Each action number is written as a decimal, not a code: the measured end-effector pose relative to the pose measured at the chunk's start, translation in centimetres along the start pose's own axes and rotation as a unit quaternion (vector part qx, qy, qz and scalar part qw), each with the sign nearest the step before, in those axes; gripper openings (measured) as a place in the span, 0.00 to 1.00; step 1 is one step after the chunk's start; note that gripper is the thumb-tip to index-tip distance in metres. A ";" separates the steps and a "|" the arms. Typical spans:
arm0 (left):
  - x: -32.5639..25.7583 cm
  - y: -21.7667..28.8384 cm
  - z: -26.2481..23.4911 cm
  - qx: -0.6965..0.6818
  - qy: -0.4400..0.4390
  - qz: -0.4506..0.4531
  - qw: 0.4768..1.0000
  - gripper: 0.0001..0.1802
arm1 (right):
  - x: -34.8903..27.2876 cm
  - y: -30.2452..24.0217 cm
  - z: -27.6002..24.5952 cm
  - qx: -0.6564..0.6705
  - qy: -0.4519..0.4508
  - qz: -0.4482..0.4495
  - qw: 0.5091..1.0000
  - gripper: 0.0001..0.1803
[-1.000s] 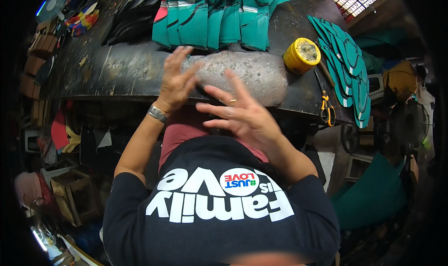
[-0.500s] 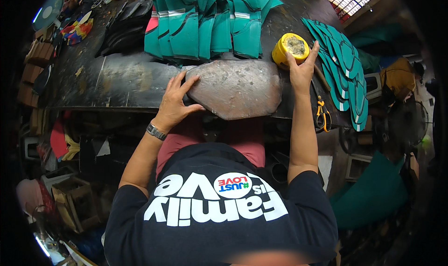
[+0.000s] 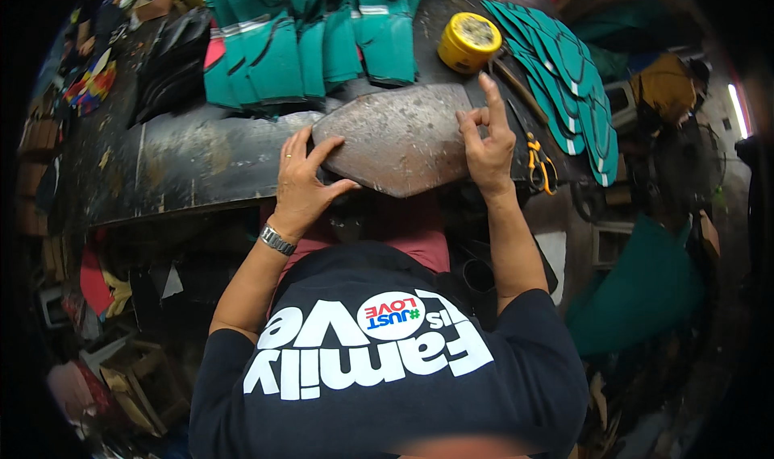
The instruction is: The person rubs a black material on a stone block, then uses scissors to cut a larger black sheet into smaller pieces. The person also moves aside a stack of green cut pieces to access the workspace.
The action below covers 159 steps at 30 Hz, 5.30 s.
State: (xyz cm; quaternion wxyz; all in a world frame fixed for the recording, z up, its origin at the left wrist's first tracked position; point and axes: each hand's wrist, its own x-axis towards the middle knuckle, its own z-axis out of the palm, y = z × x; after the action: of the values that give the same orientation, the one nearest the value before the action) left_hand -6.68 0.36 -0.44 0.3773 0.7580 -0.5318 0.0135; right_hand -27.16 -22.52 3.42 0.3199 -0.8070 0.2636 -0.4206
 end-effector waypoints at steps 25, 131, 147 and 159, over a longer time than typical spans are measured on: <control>3.4 4.3 5.2 0.029 -0.021 0.093 0.995 0.43 | -0.8 9.0 -8.0 -0.284 0.039 0.147 0.947 0.30; 1.3 -4.9 -3.5 -0.575 -0.041 -0.294 0.762 0.12 | -1.7 -9.8 3.8 0.106 -0.159 -0.057 0.980 0.48; -0.2 -5.2 -4.7 -0.585 -0.044 -0.248 0.771 0.17 | -6.5 -4.1 3.8 0.111 -0.095 0.132 0.980 0.51; 2.1 -6.7 -12.3 -0.218 -0.015 -0.133 0.967 0.25 | -3.6 -5.1 3.6 0.257 -0.110 0.042 0.959 0.50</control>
State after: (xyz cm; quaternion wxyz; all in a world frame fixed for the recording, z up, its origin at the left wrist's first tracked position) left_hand 4.42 6.87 5.49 0.5240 0.7213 -0.4218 -0.1651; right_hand -25.12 -15.62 3.75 0.5610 -0.7269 0.1440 -0.3691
